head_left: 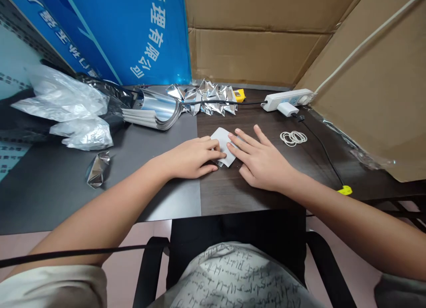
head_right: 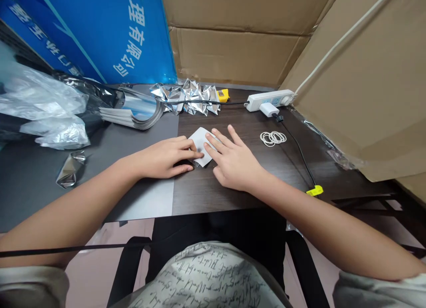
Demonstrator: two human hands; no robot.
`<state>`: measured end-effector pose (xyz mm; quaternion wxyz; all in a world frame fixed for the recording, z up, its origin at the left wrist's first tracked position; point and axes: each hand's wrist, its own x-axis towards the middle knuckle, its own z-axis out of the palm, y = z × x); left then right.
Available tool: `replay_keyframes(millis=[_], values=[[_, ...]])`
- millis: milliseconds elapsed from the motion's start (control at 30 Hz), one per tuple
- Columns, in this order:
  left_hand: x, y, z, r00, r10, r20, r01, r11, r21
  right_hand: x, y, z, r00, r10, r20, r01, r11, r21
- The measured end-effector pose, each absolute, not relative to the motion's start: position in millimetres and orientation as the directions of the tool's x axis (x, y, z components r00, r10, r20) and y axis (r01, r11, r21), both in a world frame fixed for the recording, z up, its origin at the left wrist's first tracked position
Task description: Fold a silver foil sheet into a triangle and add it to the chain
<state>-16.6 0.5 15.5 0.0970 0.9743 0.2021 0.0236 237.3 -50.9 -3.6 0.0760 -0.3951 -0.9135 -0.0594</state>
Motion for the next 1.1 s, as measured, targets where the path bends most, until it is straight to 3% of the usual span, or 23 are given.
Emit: replay_keyframes(millis=[233,467,733,1100], values=[[-18.8,2.8,16.2,0.931,0.366,-0.006,0.357,-0.903,0.238,223.7,-67.2,-23.0,-0.580,0.806,0.119,0.794,0.592,-0.136],[-21.8,4.0,15.8,0.942,0.332,-0.045,0.331,-0.906,0.264,205.7,-66.5,-20.2,-0.369,0.916,0.159,0.863,0.400,-0.307],[-24.9,4.9,17.6,0.943,0.333,-0.024,0.321,-0.882,0.345,207.6,-60.9,-19.8,-0.410,0.906,0.103,0.846,0.420,-0.329],[-26.6,3.4,21.7,0.945,0.325,-0.034,0.319,-0.893,0.319,213.2,-57.4,-27.1,-0.505,0.856,0.108,0.813,0.514,-0.273]])
